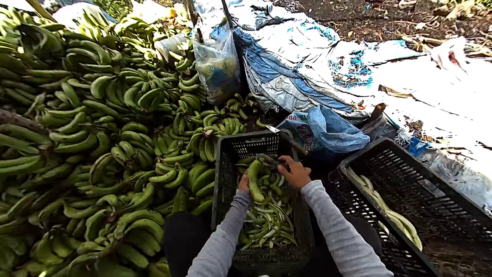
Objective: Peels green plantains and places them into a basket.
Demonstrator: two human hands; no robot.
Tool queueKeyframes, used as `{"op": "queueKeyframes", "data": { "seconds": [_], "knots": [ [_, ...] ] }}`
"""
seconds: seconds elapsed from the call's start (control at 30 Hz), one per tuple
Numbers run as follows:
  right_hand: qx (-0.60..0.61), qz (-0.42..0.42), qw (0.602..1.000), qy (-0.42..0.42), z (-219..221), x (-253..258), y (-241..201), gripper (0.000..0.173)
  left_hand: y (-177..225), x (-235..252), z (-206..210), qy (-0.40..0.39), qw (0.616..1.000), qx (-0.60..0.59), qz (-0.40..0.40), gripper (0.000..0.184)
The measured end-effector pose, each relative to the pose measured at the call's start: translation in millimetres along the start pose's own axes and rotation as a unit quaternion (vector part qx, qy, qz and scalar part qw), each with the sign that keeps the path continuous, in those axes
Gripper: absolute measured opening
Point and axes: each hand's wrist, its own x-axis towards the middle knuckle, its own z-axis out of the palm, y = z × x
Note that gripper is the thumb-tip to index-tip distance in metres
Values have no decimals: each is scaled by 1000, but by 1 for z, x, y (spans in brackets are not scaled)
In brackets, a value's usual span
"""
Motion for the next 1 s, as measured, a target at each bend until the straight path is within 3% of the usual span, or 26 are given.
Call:
{"op": "queueKeyframes", "data": {
  "seconds": [0.17,0.33,0.43,0.5,0.6,0.67,0.8,0.9,0.97,1.0],
  "knots": [
    [-56,-15,995,-87,91,-47,-37,53,37,-46,-59,36,998,-39,-18,51],
    [-16,22,998,-50,124,-94,-52,48,41,-57,-73,77,987,-135,-46,43],
    [8,43,998,45,135,-83,-55,47,46,-82,-62,41,997,-38,-49,46],
    [-14,36,984,171,130,-55,-56,44,50,-92,-50,70,993,10,-92,47],
    [-27,28,951,307,99,-18,-69,41,54,-105,-40,124,981,-15,-146,48],
    [-28,-7,946,322,85,-24,-82,41,37,-99,-43,122,985,-93,-80,47],
    [-43,4,990,133,95,-82,-90,47,41,-82,-58,166,977,-74,111,55],
    [-25,49,997,61,108,-118,-85,47,47,-67,-59,229,936,-50,263,58],
    [-3,48,997,68,108,-120,-86,46,53,-67,-58,200,938,-57,277,58],
    [4,33,996,80,105,-113,-87,46,57,-72,-58,146,958,-65,239,56]
  ]
}}
